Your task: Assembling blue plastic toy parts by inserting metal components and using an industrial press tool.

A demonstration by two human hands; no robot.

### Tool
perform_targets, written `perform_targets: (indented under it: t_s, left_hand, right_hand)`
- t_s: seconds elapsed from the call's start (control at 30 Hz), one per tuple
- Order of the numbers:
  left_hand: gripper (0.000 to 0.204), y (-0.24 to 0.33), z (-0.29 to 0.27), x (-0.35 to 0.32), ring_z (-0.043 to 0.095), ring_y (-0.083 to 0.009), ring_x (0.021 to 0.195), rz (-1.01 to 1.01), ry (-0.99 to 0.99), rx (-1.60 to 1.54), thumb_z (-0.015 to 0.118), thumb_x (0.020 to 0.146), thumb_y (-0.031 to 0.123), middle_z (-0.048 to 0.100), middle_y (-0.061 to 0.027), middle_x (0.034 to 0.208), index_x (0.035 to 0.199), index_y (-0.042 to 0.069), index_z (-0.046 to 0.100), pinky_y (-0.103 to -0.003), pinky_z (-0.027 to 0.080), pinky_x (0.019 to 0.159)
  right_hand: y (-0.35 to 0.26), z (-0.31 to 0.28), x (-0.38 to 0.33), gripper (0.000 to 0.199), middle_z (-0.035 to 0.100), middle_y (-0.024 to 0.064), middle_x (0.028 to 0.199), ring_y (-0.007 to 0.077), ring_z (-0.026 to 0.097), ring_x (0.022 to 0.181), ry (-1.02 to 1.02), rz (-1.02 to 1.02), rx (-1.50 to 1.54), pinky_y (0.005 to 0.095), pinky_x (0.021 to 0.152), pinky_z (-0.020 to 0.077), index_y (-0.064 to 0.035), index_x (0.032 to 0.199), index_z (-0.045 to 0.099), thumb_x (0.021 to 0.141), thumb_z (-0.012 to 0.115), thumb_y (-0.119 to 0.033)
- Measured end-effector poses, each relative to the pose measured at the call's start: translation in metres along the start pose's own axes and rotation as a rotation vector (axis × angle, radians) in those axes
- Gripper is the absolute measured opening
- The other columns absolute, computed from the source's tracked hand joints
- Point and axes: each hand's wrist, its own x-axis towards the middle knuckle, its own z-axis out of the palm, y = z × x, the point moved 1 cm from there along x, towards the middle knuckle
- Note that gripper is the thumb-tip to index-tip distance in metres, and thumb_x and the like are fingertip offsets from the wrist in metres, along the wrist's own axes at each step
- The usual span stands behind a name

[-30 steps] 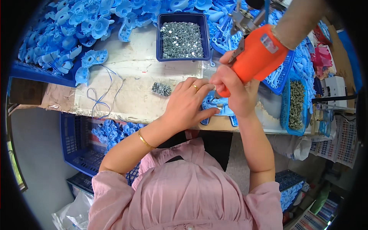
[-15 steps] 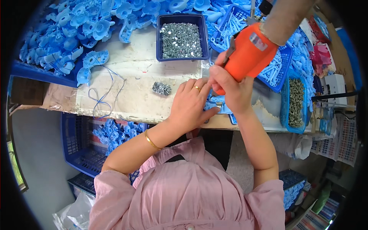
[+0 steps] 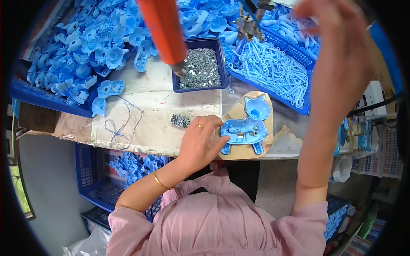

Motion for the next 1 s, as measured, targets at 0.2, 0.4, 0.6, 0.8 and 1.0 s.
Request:
perform_targets:
  t_s: [0.2, 0.4, 0.6, 0.8, 1.0]
  left_hand:
    - [0.033, 0.014, 0.013, 0.01, 0.059, -0.0347, 0.104, 0.073, -0.092, -0.069, 0.077, 0.08, 0.013, 0.064, -0.0139, 0.113, 0.108, 0.004, 0.061, -0.043, 0.048, 0.091]
    - [0.029, 0.017, 0.02, 0.012, 0.057, -0.0288, 0.111, 0.154, -0.117, 0.052, 0.075, 0.084, 0.018, 0.062, -0.0082, 0.115, 0.108, 0.006, 0.063, -0.041, 0.046, 0.096]
    - [0.028, 0.014, 0.036, 0.019, 0.057, -0.0282, 0.112, 0.267, -0.178, 0.109, 0.074, 0.083, 0.021, 0.063, -0.0074, 0.115, 0.103, 0.006, 0.063, -0.043, 0.044, 0.1]
    - [0.024, 0.019, 0.047, 0.024, 0.057, -0.0261, 0.107, 0.302, -0.243, 0.193, 0.073, 0.084, 0.024, 0.065, -0.0056, 0.109, 0.099, 0.007, 0.065, -0.04, 0.043, 0.099]
    - [0.024, 0.021, 0.049, 0.022, 0.058, -0.0251, 0.105, 0.321, -0.215, 0.208, 0.072, 0.084, 0.025, 0.064, -0.0045, 0.107, 0.099, 0.008, 0.065, -0.04, 0.043, 0.099]
  right_hand:
    - [0.013, 0.043, 0.081, 0.058, 0.068, 0.0034, 0.102, 0.01, 0.063, 0.094, -0.458, 0.174, 0.528, 0.0237, 0.081, 0.0477, -0.0026, 0.137, 0.055, 0.096, 0.067, -0.042]
    - [0.017, 0.012, 0.061, 0.043, 0.066, 0.0026, 0.092, 0.0088, 0.059, 0.083, -0.562, 0.136, 0.849, 0.0227, 0.072, 0.0444, -0.0007, 0.124, 0.062, 0.089, 0.072, -0.023]
    - [0.009, -0.009, -0.012, 0.084, 0.056, 0.0091, 0.072, 0.019, 0.06, 0.06, -0.244, 0.45, 0.936, 0.0317, 0.062, 0.0568, 0.0012, 0.144, 0.035, 0.067, 0.07, -0.001]
    - [0.017, -0.018, -0.039, 0.073, 0.055, 0.0084, 0.072, 0.0175, 0.057, 0.054, -0.187, 0.478, 1.0, 0.0296, 0.054, 0.0526, 0.0031, 0.139, 0.038, 0.074, 0.068, -0.004]
    - [0.057, -0.023, -0.041, 0.044, 0.063, 0.0088, 0.097, 0.0141, 0.062, 0.078, -0.473, 0.131, 1.215, 0.0259, 0.071, 0.05, 0.0, 0.135, 0.049, 0.099, 0.063, -0.022]
